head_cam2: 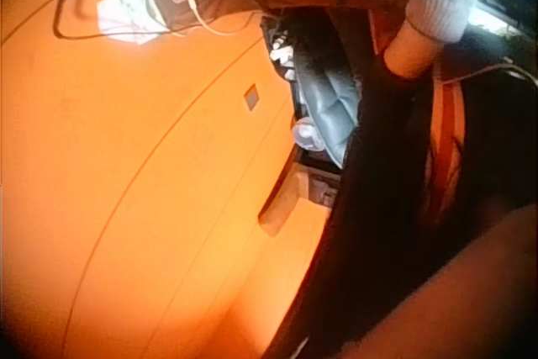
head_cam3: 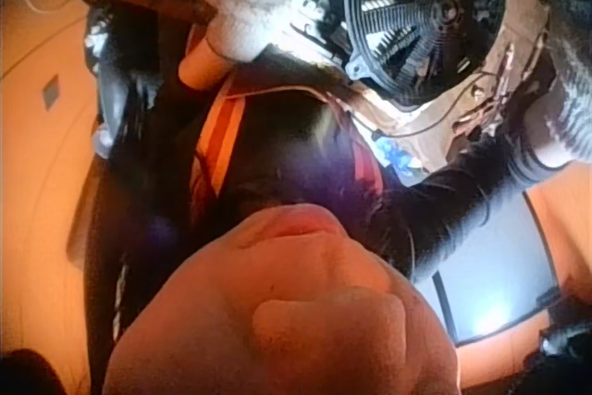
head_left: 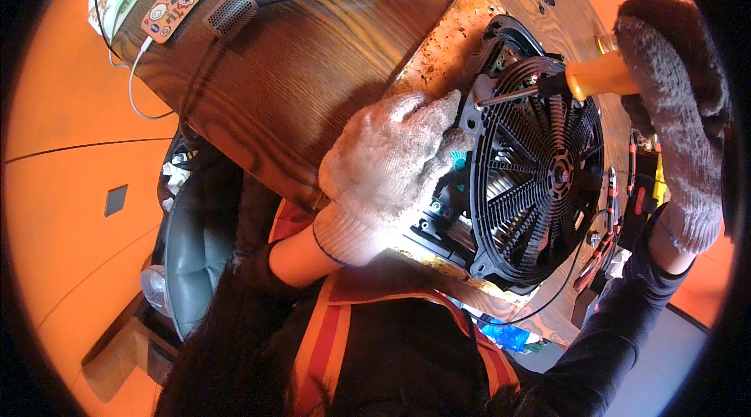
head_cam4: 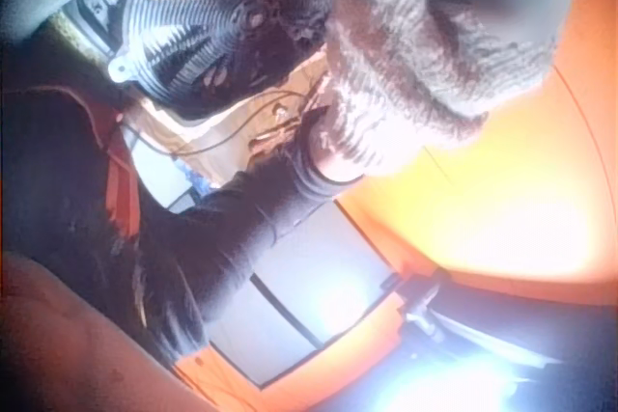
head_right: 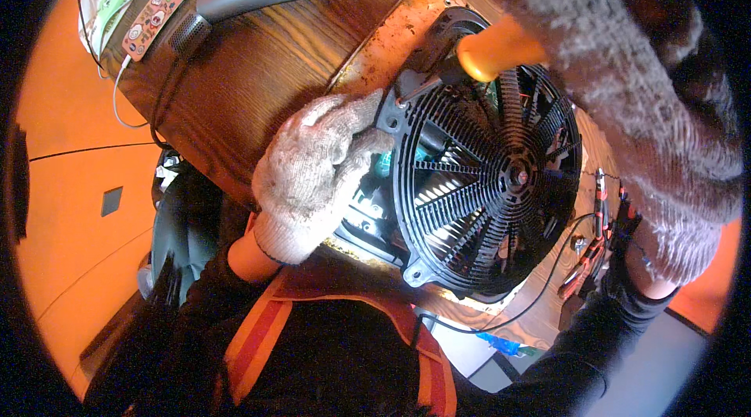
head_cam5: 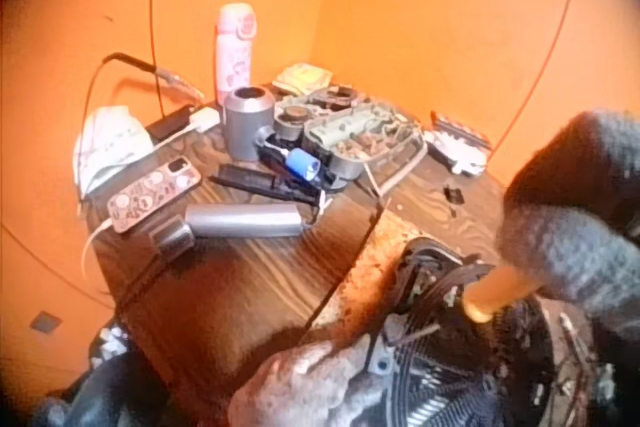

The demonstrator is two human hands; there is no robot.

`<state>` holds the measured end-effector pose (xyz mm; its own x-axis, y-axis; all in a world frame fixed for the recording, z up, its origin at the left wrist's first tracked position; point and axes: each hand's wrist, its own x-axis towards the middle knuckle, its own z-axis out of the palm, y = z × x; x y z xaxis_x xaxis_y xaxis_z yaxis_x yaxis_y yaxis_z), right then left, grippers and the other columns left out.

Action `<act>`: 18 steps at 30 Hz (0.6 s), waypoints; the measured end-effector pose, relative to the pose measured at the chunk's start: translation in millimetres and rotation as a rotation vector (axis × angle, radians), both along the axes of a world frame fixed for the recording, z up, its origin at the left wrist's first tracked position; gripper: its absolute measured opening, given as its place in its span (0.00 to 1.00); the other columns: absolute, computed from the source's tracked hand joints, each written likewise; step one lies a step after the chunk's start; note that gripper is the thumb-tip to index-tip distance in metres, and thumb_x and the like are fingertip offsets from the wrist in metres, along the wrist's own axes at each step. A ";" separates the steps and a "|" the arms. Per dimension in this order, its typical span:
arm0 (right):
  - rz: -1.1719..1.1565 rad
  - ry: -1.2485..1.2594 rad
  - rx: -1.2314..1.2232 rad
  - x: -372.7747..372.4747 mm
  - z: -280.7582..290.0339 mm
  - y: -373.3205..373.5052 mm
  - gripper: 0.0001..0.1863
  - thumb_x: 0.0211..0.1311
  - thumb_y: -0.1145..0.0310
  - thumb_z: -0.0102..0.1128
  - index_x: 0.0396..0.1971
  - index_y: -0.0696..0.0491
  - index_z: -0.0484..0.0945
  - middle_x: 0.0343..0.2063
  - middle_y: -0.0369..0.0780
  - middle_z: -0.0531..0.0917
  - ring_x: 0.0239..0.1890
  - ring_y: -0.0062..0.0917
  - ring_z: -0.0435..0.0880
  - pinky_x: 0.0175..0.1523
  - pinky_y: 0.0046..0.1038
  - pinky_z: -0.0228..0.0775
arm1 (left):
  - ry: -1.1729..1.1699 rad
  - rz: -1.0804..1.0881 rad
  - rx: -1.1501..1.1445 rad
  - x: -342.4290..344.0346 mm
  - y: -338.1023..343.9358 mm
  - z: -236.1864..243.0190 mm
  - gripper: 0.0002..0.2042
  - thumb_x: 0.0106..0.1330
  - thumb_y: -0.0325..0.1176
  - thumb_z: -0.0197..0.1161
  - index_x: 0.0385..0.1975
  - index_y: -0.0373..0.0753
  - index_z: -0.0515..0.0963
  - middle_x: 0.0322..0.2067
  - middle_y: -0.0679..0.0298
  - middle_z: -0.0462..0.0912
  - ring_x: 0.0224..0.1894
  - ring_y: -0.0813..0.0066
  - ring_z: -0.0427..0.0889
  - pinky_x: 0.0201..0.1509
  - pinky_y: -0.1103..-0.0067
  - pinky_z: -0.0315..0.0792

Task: The person uses a screwdriver to remove screws from a black fan grille attached to a white appliance housing on a wooden workbench. After removing the grille, the person places it aside and reaches under the workbench to retrieve a black plastic component, then returns to the workbench area.

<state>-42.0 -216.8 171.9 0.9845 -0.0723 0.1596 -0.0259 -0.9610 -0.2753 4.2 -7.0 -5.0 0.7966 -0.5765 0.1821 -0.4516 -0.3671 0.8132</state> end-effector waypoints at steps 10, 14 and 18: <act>-0.041 0.238 0.164 5.6 18.8 4.3 0.21 0.65 0.64 0.63 0.54 0.58 0.75 0.45 0.43 0.84 0.46 0.28 0.84 0.53 0.29 0.77 | -0.154 0.023 -0.021 1.5 -1.8 -5.6 0.12 0.61 0.39 0.62 0.42 0.43 0.78 0.35 0.57 0.79 0.36 0.55 0.80 0.38 0.64 0.76; 0.134 0.273 -0.012 23.4 27.6 15.0 0.20 0.67 0.63 0.60 0.56 0.56 0.75 0.48 0.43 0.82 0.46 0.28 0.84 0.52 0.27 0.78 | -0.076 0.047 0.021 -1.0 -2.2 -4.8 0.17 0.66 0.44 0.55 0.48 0.42 0.79 0.41 0.54 0.80 0.45 0.54 0.78 0.50 0.64 0.73; 0.306 -0.173 -0.383 35.2 20.0 -20.1 0.24 0.68 0.55 0.53 0.56 0.56 0.72 0.47 0.44 0.82 0.37 0.24 0.85 0.39 0.22 0.79 | -0.061 0.004 0.013 1.5 -2.5 -5.1 0.17 0.67 0.44 0.54 0.48 0.40 0.79 0.41 0.52 0.80 0.46 0.53 0.78 0.52 0.65 0.72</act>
